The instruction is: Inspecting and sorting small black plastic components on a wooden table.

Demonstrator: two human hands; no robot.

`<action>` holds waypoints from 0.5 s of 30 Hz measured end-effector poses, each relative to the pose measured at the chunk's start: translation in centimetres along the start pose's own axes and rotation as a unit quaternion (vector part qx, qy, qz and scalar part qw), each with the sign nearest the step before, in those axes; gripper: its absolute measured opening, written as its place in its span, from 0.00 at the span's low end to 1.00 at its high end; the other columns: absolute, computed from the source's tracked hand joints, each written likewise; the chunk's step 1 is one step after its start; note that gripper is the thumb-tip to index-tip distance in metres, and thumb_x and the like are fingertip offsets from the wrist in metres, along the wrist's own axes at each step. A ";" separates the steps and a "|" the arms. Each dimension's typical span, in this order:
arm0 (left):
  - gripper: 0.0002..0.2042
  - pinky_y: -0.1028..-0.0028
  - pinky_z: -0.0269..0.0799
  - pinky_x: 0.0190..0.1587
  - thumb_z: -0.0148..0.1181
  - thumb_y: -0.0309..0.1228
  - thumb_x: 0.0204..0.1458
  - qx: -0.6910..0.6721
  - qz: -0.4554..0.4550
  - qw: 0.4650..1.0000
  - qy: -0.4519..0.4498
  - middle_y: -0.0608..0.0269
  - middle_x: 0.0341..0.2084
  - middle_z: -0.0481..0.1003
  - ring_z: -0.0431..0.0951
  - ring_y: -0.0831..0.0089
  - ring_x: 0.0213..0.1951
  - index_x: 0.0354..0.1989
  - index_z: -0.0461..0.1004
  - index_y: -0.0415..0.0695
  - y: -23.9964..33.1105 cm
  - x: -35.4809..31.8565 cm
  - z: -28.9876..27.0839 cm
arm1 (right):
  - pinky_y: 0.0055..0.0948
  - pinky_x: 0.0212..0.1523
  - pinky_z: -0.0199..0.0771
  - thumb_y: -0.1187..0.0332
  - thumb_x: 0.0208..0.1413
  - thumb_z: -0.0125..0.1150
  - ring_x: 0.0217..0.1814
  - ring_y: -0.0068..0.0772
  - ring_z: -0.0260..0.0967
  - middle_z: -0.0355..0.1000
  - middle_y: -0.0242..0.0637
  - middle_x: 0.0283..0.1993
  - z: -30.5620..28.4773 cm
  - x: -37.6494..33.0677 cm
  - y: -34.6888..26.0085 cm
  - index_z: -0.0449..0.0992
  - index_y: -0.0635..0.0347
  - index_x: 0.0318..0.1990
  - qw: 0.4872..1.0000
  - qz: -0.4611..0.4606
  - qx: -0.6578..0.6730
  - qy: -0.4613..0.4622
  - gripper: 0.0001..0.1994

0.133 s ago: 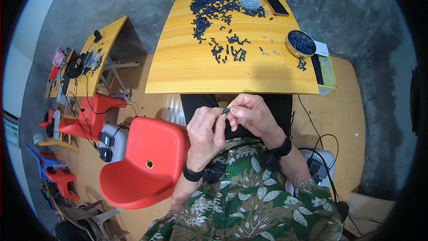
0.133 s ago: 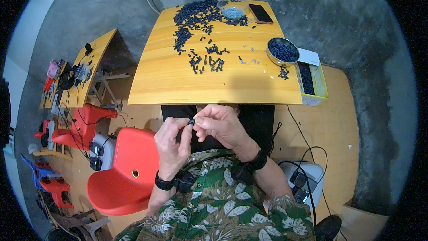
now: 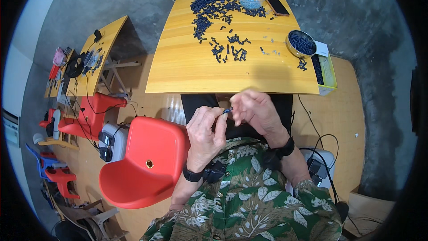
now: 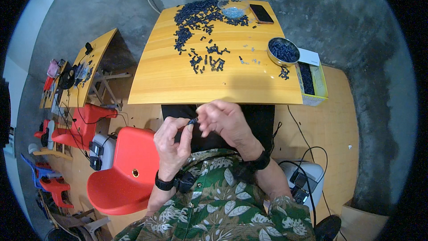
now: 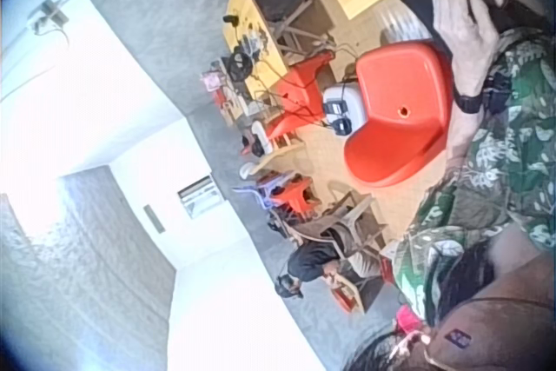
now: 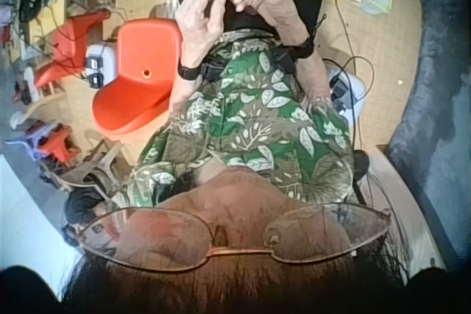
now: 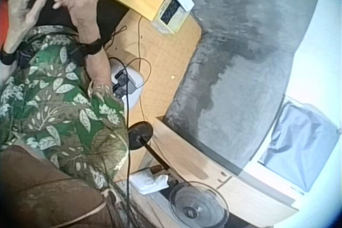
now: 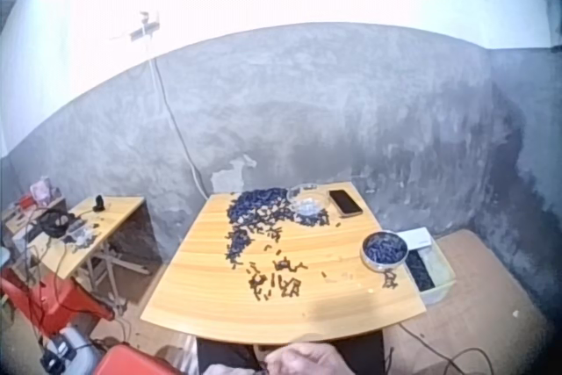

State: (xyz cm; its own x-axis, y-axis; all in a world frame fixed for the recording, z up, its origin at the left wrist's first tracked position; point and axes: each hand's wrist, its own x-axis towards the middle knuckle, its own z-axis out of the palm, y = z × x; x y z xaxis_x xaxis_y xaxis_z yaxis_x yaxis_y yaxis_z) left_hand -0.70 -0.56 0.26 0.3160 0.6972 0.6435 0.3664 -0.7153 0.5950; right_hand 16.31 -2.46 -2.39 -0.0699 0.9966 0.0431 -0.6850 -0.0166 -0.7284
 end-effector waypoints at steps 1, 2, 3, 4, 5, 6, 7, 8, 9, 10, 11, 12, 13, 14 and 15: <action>0.08 0.66 0.70 0.28 0.63 0.16 0.44 0.005 0.002 1.000 0.006 0.57 0.24 0.73 0.73 0.59 0.25 0.32 0.73 0.38 0.0 0.1 -0.1 | 0.25 0.31 0.78 0.69 0.66 0.51 0.28 0.26 0.74 0.75 0.38 0.32 0.5 -0.1 -0.7 0.75 0.68 0.42 0.999 -0.028 0.003 0.036 0.10; 0.08 0.66 0.70 0.28 0.63 0.16 0.44 0.007 0.003 1.000 0.007 0.57 0.24 0.73 0.73 0.59 0.25 0.32 0.73 0.38 0.0 0.1 -0.2 | 0.25 0.32 0.76 0.69 0.66 0.50 0.27 0.26 0.72 0.74 0.37 0.31 1.2 -0.4 -1.6 0.74 0.68 0.42 0.997 -0.070 -0.011 0.039 0.10; 0.08 0.66 0.70 0.28 0.64 0.16 0.44 0.007 -0.005 1.000 0.011 0.57 0.24 0.73 0.73 0.59 0.25 0.32 0.73 0.38 0.0 0.1 -0.3 | 0.25 0.32 0.73 0.69 0.66 0.50 0.26 0.27 0.71 0.73 0.37 0.30 1.8 -1.2 -2.9 0.74 0.67 0.43 0.995 -0.100 -0.014 -0.015 0.09; 0.08 0.66 0.70 0.28 0.64 0.16 0.45 0.011 -0.019 1.000 0.014 0.57 0.24 0.73 0.73 0.60 0.25 0.31 0.73 0.37 0.0 0.1 -0.5 | 0.24 0.31 0.72 0.65 0.66 0.53 0.26 0.28 0.71 0.72 0.39 0.30 2.9 -2.6 -4.0 0.76 0.66 0.38 0.994 -0.103 -0.013 -0.013 0.12; 0.08 0.66 0.70 0.28 0.64 0.16 0.45 0.017 -0.015 1.000 0.015 0.57 0.24 0.73 0.73 0.60 0.25 0.31 0.73 0.37 0.0 0.1 -0.6 | 0.24 0.29 0.71 0.63 0.65 0.54 0.26 0.29 0.70 0.72 0.41 0.29 4.2 -4.0 -5.2 0.76 0.66 0.35 0.987 -0.130 -0.047 -0.083 0.14; 0.06 0.69 0.69 0.28 0.64 0.17 0.46 0.005 -0.015 1.000 0.020 0.57 0.23 0.73 0.74 0.63 0.24 0.32 0.74 0.37 0.0 0.2 -0.5 | 0.24 0.27 0.70 0.61 0.64 0.55 0.25 0.30 0.70 0.71 0.43 0.28 5.4 -5.0 -6.5 0.77 0.65 0.31 0.971 -0.163 -0.083 -0.155 0.16; 0.05 0.72 0.69 0.27 0.63 0.18 0.48 -0.008 -0.016 0.999 0.028 0.58 0.22 0.74 0.74 0.67 0.23 0.33 0.76 0.37 0.1 0.3 -0.5 | 0.29 0.27 0.72 0.66 0.62 0.57 0.26 0.37 0.71 0.72 0.49 0.31 6.4 -5.0 -7.6 0.77 0.68 0.31 0.935 -0.206 -0.043 -0.285 0.13; 0.05 0.72 0.70 0.27 0.63 0.18 0.47 -0.012 -0.018 0.999 0.024 0.57 0.23 0.74 0.75 0.67 0.24 0.33 0.76 0.37 0.2 0.2 -0.4 | 0.35 0.27 0.73 0.70 0.60 0.58 0.27 0.44 0.72 0.73 0.54 0.34 7.4 -5.0 -8.7 0.77 0.70 0.30 0.910 -0.182 0.042 -0.370 0.11; 0.05 0.71 0.71 0.28 0.63 0.17 0.47 -0.011 -0.021 1.000 0.017 0.57 0.24 0.75 0.76 0.66 0.25 0.32 0.76 0.36 0.2 0.2 -0.4 | 0.40 0.26 0.75 0.75 0.58 0.60 0.28 0.52 0.73 0.74 0.59 0.38 8.4 -5.1 -9.7 0.77 0.73 0.29 0.861 -0.163 0.100 -0.472 0.08; 0.05 0.70 0.71 0.28 0.63 0.17 0.46 -0.019 -0.011 1.000 0.017 0.56 0.24 0.76 0.76 0.65 0.25 0.31 0.76 0.36 0.2 0.3 -0.3 | 0.41 0.27 0.73 0.76 0.58 0.56 0.31 0.52 0.73 0.73 0.56 0.36 9.2 -5.0 -11.0 0.75 0.74 0.29 0.851 -0.146 0.084 -0.498 0.08; 0.05 0.70 0.72 0.28 0.63 0.17 0.46 -0.019 -0.004 1.000 0.018 0.56 0.24 0.76 0.77 0.64 0.26 0.31 0.77 0.36 0.1 0.3 -0.2 | 0.41 0.27 0.73 0.76 0.58 0.56 0.31 0.52 0.73 0.73 0.56 0.36 9.9 -4.6 -11.8 0.75 0.74 0.29 0.842 -0.138 0.090 -0.514 0.08; 0.05 0.69 0.72 0.28 0.64 0.17 0.45 -0.020 -0.008 1.000 0.015 0.55 0.24 0.76 0.77 0.63 0.26 0.30 0.77 0.36 0.1 0.3 -0.2 | 0.32 0.31 0.72 0.73 0.58 0.59 0.40 0.42 0.72 0.74 0.46 0.42 10.4 -4.5 -12.3 0.78 0.62 0.34 0.848 -0.141 0.059 -0.508 0.04; 0.05 0.69 0.72 0.29 0.64 0.16 0.45 -0.026 0.011 0.999 0.025 0.55 0.24 0.75 0.77 0.62 0.26 0.31 0.76 0.36 0.0 0.3 -0.1 | 0.24 0.35 0.72 0.69 0.58 0.62 0.48 0.31 0.70 0.76 0.36 0.48 11.0 -4.4 -12.5 0.80 0.51 0.39 0.854 -0.146 0.029 -0.499 0.04; 0.06 0.69 0.72 0.28 0.64 0.16 0.45 -0.030 0.010 0.999 0.025 0.55 0.24 0.75 0.77 0.62 0.26 0.32 0.76 0.36 -0.2 0.3 -0.2 | 0.24 0.35 0.72 0.69 0.58 0.62 0.48 0.31 0.70 0.76 0.36 0.48 11.5 -4.4 -12.5 0.80 0.51 0.39 0.850 -0.141 0.039 -0.506 0.04; 0.06 0.69 0.72 0.28 0.64 0.17 0.44 -0.037 0.006 0.999 0.024 0.55 0.24 0.75 0.76 0.62 0.26 0.32 0.76 0.36 -0.3 0.3 -0.3 | 0.22 0.33 0.70 0.72 0.57 0.63 0.46 0.31 0.71 0.76 0.36 0.47 12.1 -4.4 -12.5 0.80 0.52 0.36 0.870 -0.138 0.023 -0.472 0.02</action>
State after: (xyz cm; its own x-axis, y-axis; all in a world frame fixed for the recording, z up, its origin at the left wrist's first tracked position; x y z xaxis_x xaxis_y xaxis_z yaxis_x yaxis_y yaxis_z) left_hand -0.93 -0.14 0.41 0.2764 0.6866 0.6724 0.2964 -0.7265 0.6199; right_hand 16.40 -7.63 14.74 -0.4481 0.4532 0.7706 -0.7969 0.1881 -0.5740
